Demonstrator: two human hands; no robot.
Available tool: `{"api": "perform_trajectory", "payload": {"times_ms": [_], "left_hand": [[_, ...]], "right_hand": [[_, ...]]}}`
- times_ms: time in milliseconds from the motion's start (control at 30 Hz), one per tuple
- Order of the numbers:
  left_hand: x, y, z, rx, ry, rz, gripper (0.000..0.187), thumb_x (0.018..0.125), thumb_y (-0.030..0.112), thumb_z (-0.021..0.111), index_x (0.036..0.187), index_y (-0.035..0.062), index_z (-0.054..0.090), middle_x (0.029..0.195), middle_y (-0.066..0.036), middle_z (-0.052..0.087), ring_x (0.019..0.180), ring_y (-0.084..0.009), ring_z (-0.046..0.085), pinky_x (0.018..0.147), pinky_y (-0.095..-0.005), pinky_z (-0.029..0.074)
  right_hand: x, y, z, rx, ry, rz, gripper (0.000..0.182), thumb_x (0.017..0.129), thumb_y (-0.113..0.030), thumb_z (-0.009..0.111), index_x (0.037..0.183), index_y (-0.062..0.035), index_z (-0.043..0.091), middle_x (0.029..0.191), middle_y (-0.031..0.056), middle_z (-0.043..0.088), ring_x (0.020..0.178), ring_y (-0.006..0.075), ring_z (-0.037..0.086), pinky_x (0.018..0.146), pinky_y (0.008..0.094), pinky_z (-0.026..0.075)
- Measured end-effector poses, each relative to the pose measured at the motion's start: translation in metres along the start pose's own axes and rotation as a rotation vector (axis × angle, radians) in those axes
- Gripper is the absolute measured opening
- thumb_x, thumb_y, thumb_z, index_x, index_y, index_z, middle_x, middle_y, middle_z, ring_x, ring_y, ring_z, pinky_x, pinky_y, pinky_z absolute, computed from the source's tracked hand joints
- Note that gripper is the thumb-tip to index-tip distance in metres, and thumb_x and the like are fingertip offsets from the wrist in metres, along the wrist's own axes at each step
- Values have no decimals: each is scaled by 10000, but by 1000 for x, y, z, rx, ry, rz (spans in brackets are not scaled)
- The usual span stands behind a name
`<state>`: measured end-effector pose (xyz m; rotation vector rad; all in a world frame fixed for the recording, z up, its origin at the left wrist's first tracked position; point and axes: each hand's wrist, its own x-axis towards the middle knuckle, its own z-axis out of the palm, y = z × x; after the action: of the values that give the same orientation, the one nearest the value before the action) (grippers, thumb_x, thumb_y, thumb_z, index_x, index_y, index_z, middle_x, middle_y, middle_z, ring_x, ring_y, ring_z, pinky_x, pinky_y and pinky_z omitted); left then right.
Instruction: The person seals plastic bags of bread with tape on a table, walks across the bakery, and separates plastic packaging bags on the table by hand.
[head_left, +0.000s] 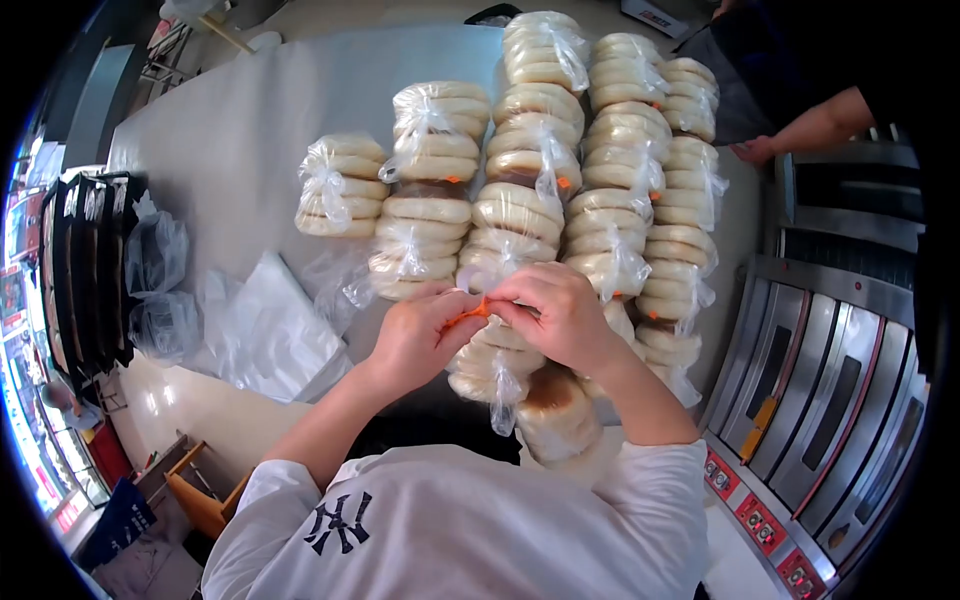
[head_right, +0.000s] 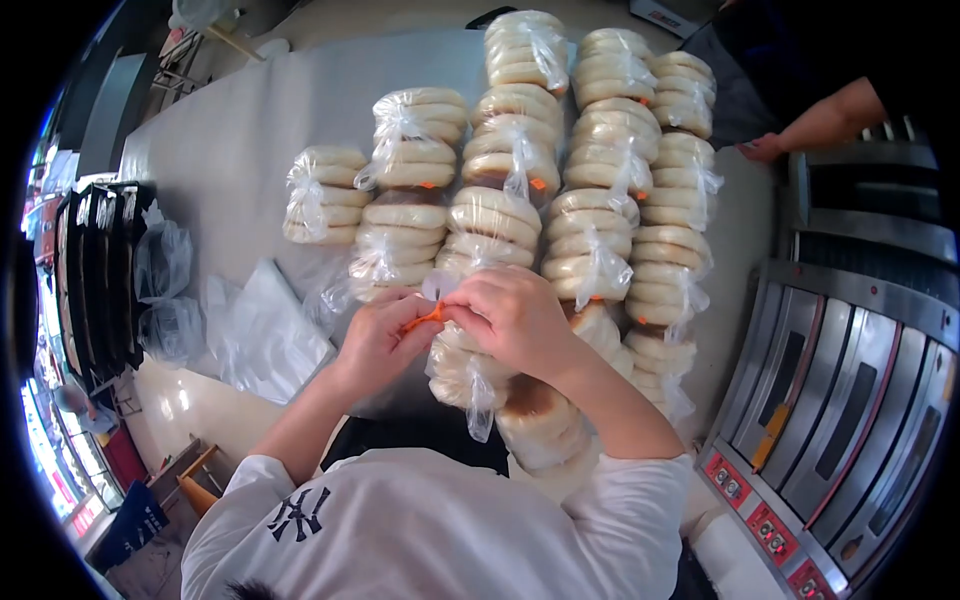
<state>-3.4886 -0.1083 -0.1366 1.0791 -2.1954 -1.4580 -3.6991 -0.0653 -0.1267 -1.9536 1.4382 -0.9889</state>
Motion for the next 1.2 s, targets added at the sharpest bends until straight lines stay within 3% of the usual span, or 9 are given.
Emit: {"api": "perform_trajectory", "payload": {"times_ms": [200, 433, 733, 800, 867, 900, 1000, 1067, 1200], "left_hand": [[5, 13, 8, 282, 106, 276, 145, 835, 187, 733, 943, 93, 706, 838, -53, 696, 872, -272, 660, 707, -365, 539], [14, 22, 21, 410, 37, 291, 155, 840, 191, 726, 967, 107, 697, 822, -41, 688, 877, -268, 653, 703, -374, 536], [36, 28, 39, 302, -44, 192, 151, 849, 158, 713, 981, 85, 699, 839, -74, 701, 877, -275, 657, 723, -383, 534], [39, 28, 43, 217, -93, 133, 146, 857, 148, 707, 982, 73, 698, 832, -81, 702, 874, -274, 658, 724, -382, 532], [41, 26, 48, 55, -172, 38, 141, 900, 88, 678, 1018, 12, 687, 885, -110, 656, 730, -182, 666, 621, -285, 528], [41, 25, 50, 53, -168, 32, 141, 900, 88, 678, 1018, 12, 687, 885, -110, 656, 730, -182, 666, 621, -285, 528], [40, 22, 53, -25, -203, 8, 147, 922, 83, 655, 1029, -17, 674, 908, -112, 629, 664, -146, 648, 588, -265, 522], [38, 21, 51, 41, -226, -58, 164, 900, 127, 667, 1032, 36, 698, 802, -93, 674, 809, -249, 643, 700, -349, 528], [32, 13, 49, 10, -224, -128, 186, 903, 119, 661, 1064, 32, 695, 856, -99, 670, 815, -242, 641, 690, -339, 525]], "right_hand": [[-15, 0, -4, 15, 46, 61, 121, 779, -117, 767, 881, -75, 717, 817, 51, 691, 739, 243, 663, 655, 355, 507], [-31, 6, -16, 159, 33, 291, 125, 784, -143, 774, 871, -75, 714, 820, 60, 692, 718, 246, 658, 626, 362, 506], [-45, 29, -32, -98, 56, 93, 100, 774, -150, 772, 808, -102, 690, 796, 29, 685, 723, 245, 655, 616, 352, 499], [-43, 38, -53, -96, -77, 89, 79, 782, -120, 758, 823, -93, 696, 795, 33, 687, 744, 225, 653, 645, 332, 499], [-34, 67, -98, 117, 122, 372, 42, 818, -81, 727, 844, -65, 698, 790, 24, 690, 767, 152, 649, 688, 299, 499], [-34, 107, -114, 184, 400, 470, 38, 863, -63, 687, 885, -43, 710, 812, 14, 697, 787, 87, 618, 718, 274, 492], [-20, 212, -209, -193, 679, 465, 99, 878, -137, 703, 910, -45, 722, 819, 39, 699, 705, 119, 632, 674, 284, 504], [-26, 276, -242, -539, 556, 365, 88, 893, -157, 666, 927, -91, 713, 892, 56, 694, 769, 211, 669, 691, 323, 518], [-20, 302, -262, -840, 334, 414, 86, 904, -182, 626, 932, -130, 689, 941, 62, 670, 858, 288, 654, 727, 374, 527]]}}
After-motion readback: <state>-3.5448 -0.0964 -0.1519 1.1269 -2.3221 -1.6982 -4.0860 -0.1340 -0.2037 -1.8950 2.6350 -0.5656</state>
